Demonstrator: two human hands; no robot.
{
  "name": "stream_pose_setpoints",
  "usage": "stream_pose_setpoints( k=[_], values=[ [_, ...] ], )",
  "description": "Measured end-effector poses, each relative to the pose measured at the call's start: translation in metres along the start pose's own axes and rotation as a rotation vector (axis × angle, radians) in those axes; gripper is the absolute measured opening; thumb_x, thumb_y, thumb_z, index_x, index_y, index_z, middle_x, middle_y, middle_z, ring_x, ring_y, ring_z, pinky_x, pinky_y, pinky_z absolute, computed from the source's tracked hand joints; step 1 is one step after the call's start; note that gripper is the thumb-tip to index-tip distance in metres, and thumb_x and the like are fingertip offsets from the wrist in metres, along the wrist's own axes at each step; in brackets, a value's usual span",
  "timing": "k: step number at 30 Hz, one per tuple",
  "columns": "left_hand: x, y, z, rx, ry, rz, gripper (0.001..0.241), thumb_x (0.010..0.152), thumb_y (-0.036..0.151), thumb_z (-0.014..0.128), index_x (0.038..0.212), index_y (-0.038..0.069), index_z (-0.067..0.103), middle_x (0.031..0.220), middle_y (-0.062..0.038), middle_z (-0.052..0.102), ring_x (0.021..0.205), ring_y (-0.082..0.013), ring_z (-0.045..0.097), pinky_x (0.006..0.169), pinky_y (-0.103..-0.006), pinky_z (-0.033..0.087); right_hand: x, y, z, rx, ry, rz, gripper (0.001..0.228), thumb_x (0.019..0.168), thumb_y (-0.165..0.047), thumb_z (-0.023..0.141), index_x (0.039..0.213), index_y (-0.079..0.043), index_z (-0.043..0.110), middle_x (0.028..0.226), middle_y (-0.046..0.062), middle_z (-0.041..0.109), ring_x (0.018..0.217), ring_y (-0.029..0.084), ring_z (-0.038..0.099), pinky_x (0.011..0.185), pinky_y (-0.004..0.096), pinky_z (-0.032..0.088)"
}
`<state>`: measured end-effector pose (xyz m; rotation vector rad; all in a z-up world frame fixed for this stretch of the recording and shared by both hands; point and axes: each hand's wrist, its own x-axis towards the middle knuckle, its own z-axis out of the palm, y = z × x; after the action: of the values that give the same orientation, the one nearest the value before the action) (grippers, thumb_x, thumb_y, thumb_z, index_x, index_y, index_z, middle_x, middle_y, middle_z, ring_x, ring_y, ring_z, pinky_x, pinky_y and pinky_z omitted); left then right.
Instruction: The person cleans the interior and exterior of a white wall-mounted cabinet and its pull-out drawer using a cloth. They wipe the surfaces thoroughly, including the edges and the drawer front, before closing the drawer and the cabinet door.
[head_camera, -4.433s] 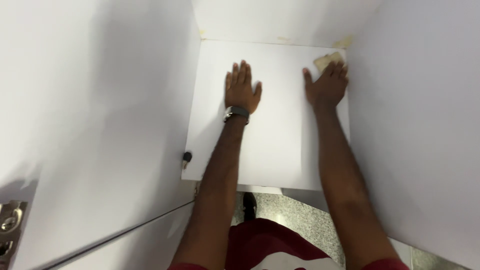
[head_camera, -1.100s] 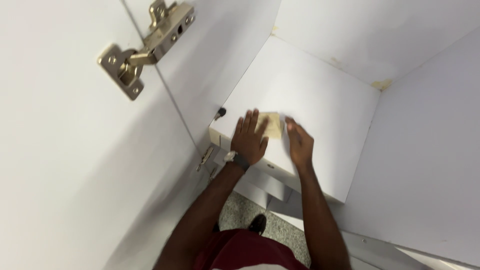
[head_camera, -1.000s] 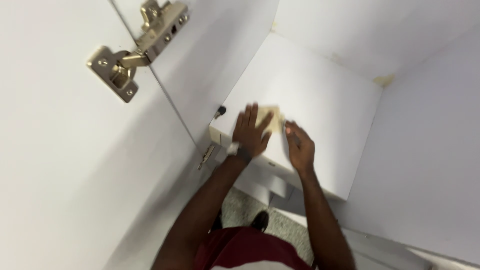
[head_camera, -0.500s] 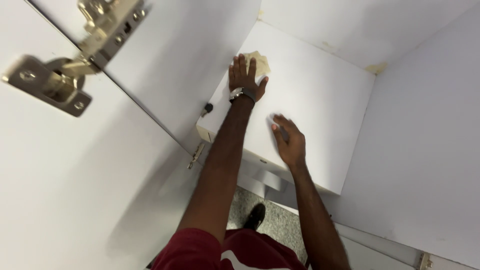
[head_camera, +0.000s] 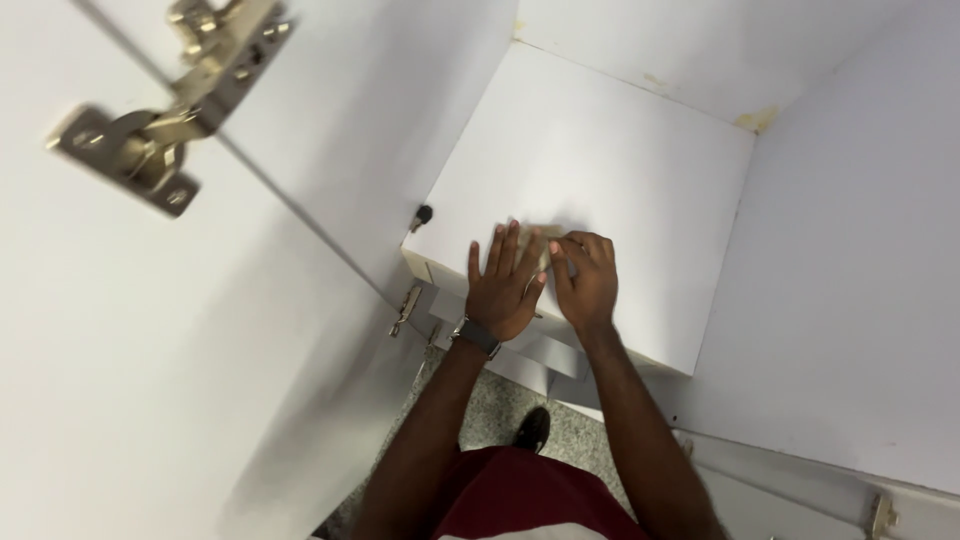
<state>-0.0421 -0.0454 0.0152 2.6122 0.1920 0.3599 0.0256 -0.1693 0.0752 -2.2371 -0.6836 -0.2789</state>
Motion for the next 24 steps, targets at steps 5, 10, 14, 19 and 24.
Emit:
stream_pose_setpoints(
  k=[5,10,14,19,24],
  values=[
    [0.000,-0.033,0.030,-0.224,0.148,-0.037,0.070,0.110,0.036,0.037,0.167,0.001,0.015,0.175,-0.021,0.010,0.162,-0.0375,0.005,0.128,-0.0552,0.003,-0.008,0.000,0.025,-0.071,-0.107,-0.261,0.026,0.106,-0.024,0.060,0.120,-0.007,0.075,0.130,0.010,0.069,0.128,0.028,0.060,0.105,0.042,0.052],
    [-0.027,-0.049,0.003,-0.074,0.079,-0.013,0.075,0.103,0.040,0.044,0.164,0.004,0.019,0.174,-0.015,0.015,0.161,-0.0315,0.011,0.128,-0.0507,0.009,-0.014,0.019,0.030,-0.183,-0.242,-0.339,0.036,0.107,-0.023,0.059,0.137,-0.006,0.068,0.147,0.012,0.060,0.140,0.030,0.053,0.114,0.048,0.045],
    [-0.035,-0.052,-0.013,-0.028,0.142,-0.061,0.072,0.103,0.049,0.050,0.164,0.017,0.027,0.172,-0.010,0.022,0.159,-0.0313,0.016,0.127,-0.0529,0.013,0.010,0.026,0.013,-0.441,-0.233,-0.153,0.037,0.110,-0.028,0.056,0.140,-0.008,0.066,0.149,0.012,0.059,0.138,0.031,0.053,0.116,0.046,0.046],
    [-0.034,-0.052,-0.006,0.007,0.190,-0.054,0.075,0.103,0.050,0.051,0.164,0.015,0.027,0.172,-0.011,0.021,0.159,-0.0345,0.016,0.126,-0.0556,0.013,0.058,0.035,0.034,-0.408,-0.258,0.037,0.040,0.106,-0.032,0.049,0.136,-0.013,0.067,0.151,0.011,0.058,0.139,0.035,0.052,0.115,0.046,0.045],
    [-0.030,-0.052,-0.002,-0.078,0.228,-0.060,0.085,0.102,0.048,0.049,0.163,0.000,0.015,0.171,-0.020,0.014,0.159,-0.0360,0.010,0.125,-0.0572,0.009,0.061,0.052,0.094,-0.416,-0.277,-0.303,0.052,0.110,-0.026,0.036,0.158,-0.005,0.038,0.166,0.016,0.035,0.155,0.035,0.029,0.126,0.051,0.020]
  ],
)
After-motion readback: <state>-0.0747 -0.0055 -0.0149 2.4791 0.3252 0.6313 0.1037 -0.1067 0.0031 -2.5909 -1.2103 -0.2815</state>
